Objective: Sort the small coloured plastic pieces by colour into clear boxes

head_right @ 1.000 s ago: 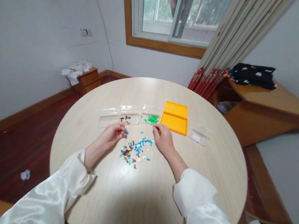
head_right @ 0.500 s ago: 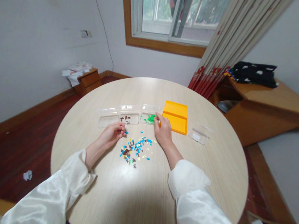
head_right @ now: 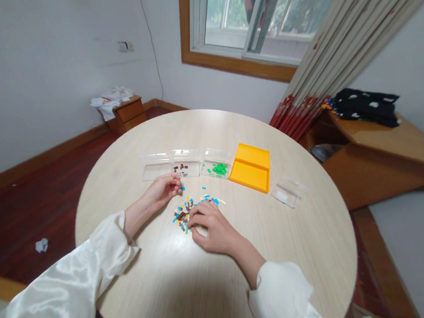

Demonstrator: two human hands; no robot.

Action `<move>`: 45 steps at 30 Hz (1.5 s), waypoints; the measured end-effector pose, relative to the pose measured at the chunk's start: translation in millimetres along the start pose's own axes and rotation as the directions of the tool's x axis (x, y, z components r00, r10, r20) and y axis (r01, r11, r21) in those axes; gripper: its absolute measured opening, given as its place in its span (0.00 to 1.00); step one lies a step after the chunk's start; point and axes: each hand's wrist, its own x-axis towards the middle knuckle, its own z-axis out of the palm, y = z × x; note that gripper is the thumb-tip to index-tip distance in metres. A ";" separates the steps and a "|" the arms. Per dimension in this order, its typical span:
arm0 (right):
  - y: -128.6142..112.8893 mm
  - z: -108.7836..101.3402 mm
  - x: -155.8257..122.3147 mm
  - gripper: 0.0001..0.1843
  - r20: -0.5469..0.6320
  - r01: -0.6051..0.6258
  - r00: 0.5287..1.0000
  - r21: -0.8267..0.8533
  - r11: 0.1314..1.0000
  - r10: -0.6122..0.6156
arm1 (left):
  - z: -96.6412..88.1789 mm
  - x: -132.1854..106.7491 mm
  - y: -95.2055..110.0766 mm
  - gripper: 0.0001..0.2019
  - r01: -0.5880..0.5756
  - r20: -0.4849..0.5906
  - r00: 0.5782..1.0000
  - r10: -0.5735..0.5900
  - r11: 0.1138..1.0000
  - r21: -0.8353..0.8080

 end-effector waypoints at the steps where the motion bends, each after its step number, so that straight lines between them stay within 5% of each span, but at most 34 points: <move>1: -0.3 -1.3 -1.7 0.08 0.014 -0.012 1.000 -0.014 1.000 0.012 | -0.1 0.2 -0.2 0.07 0.001 0.002 1.000 -0.001 1.000 -0.002; 16: 1.0 -7.4 -3.1 0.06 0.051 -0.070 0.996 -0.132 0.989 0.077 | 0.6 -0.4 0.1 0.06 0.001 0.002 1.000 -0.001 1.000 0.000; 45: -1.5 -5.7 -0.6 0.04 0.120 0.001 0.993 -0.117 0.993 0.013 | -0.2 -0.5 -0.1 0.06 0.008 0.007 1.000 -0.008 1.000 -0.007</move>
